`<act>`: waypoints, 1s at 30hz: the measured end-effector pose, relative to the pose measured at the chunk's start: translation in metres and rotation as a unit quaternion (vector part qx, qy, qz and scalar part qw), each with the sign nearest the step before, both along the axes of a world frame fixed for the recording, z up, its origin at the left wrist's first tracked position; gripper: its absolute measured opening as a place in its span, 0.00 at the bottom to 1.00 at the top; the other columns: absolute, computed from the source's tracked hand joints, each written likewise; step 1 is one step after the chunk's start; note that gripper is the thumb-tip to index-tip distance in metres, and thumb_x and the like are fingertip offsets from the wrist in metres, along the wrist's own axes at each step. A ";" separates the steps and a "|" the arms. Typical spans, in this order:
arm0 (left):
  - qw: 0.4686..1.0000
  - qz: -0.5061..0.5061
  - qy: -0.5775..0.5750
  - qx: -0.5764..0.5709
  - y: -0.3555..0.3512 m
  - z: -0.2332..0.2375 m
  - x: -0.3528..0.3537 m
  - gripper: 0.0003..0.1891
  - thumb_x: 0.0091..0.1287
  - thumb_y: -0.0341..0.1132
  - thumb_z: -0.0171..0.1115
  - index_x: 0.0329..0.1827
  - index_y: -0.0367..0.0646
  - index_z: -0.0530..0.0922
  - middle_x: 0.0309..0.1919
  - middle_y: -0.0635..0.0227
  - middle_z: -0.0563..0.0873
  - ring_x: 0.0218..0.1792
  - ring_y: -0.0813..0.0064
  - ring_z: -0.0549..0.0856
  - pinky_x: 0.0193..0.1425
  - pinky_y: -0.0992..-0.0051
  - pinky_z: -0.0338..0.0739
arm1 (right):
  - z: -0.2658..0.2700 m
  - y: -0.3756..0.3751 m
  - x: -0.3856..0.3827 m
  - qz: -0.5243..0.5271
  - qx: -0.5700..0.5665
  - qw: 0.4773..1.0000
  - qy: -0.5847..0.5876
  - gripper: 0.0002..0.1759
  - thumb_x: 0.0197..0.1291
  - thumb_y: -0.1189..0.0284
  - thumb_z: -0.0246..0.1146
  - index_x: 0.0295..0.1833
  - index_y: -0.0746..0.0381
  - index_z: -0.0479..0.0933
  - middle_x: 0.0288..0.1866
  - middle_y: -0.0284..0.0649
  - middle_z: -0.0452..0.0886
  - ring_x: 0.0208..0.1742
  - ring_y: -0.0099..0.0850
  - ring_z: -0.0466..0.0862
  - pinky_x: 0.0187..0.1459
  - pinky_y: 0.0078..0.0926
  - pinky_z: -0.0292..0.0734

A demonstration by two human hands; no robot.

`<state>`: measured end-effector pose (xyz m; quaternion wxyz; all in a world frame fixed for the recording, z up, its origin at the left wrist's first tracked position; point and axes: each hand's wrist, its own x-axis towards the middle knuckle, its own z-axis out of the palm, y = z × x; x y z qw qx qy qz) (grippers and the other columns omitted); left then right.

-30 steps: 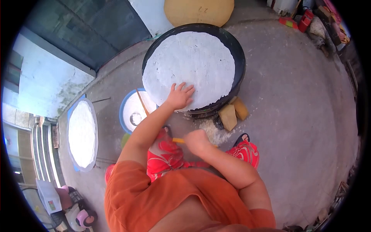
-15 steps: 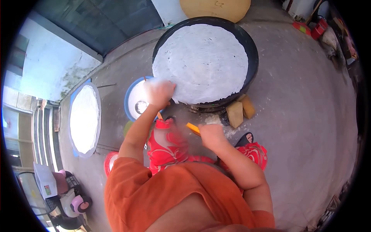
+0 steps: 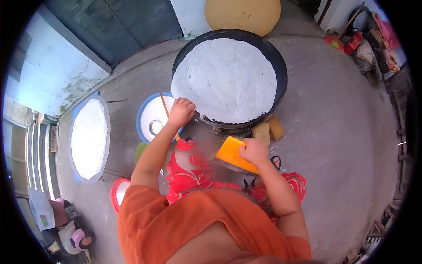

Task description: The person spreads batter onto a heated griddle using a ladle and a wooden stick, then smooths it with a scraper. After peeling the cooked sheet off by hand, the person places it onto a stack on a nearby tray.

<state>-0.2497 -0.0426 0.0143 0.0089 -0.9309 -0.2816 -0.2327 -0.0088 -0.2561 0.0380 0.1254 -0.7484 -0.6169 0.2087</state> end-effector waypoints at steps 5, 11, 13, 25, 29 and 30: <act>0.998 -0.016 -0.068 -0.003 -0.023 0.059 0.007 0.09 0.43 0.27 0.61 0.30 0.44 0.77 0.30 0.67 0.79 0.38 0.64 0.77 0.48 0.67 0.69 | -0.024 -0.003 0.030 -0.109 -0.069 0.990 -0.055 0.23 0.57 0.55 0.50 0.27 0.62 0.81 0.28 0.51 0.80 0.34 0.48 0.80 0.38 0.42 0.75; 0.993 -0.027 -0.116 0.016 -0.050 0.111 -0.011 0.08 0.44 0.26 0.61 0.29 0.44 0.77 0.28 0.67 0.78 0.36 0.66 0.77 0.46 0.68 0.69 | -0.009 -0.003 0.033 -0.266 0.007 0.962 -0.062 0.19 0.51 0.63 0.62 0.48 0.61 0.77 0.40 0.53 0.80 0.37 0.48 0.80 0.40 0.42 0.74; 0.992 -0.024 -0.120 0.021 -0.055 0.124 -0.022 0.08 0.44 0.26 0.61 0.29 0.44 0.77 0.28 0.68 0.78 0.36 0.66 0.77 0.46 0.68 0.69 | -0.023 -0.001 0.033 -0.238 0.272 0.932 -0.035 0.26 0.46 0.73 0.65 0.55 0.57 0.73 0.50 0.52 0.76 0.41 0.47 0.80 0.43 0.40 0.75; 0.920 0.267 -0.217 -0.186 0.043 0.156 -0.155 0.11 0.54 0.37 0.56 0.38 0.49 0.82 0.32 0.57 0.83 0.35 0.54 0.81 0.40 0.63 0.74 | 0.095 0.086 -0.020 0.023 0.299 0.949 0.095 0.07 0.53 0.77 0.61 0.39 0.63 0.79 0.35 0.40 0.81 0.35 0.29 0.80 0.37 0.21 0.73; 0.836 0.209 -0.477 -0.173 0.099 0.182 -0.262 0.10 0.55 0.26 0.54 0.37 0.42 0.82 0.23 0.68 0.83 0.24 0.78 0.79 0.30 0.78 0.73 | 0.174 0.159 -0.107 0.152 0.398 0.902 0.075 0.07 0.52 0.77 0.59 0.38 0.62 0.78 0.39 0.42 0.80 0.41 0.38 0.80 0.43 0.25 0.74; 0.828 0.214 -0.503 -0.122 0.093 0.200 -0.294 0.11 0.55 0.23 0.52 0.38 0.41 0.81 0.23 0.70 0.81 0.24 0.83 0.77 0.29 0.81 0.71 | 0.191 0.176 -0.134 0.170 0.422 0.887 0.078 0.08 0.52 0.76 0.58 0.39 0.61 0.78 0.40 0.42 0.80 0.41 0.38 0.80 0.43 0.25 0.74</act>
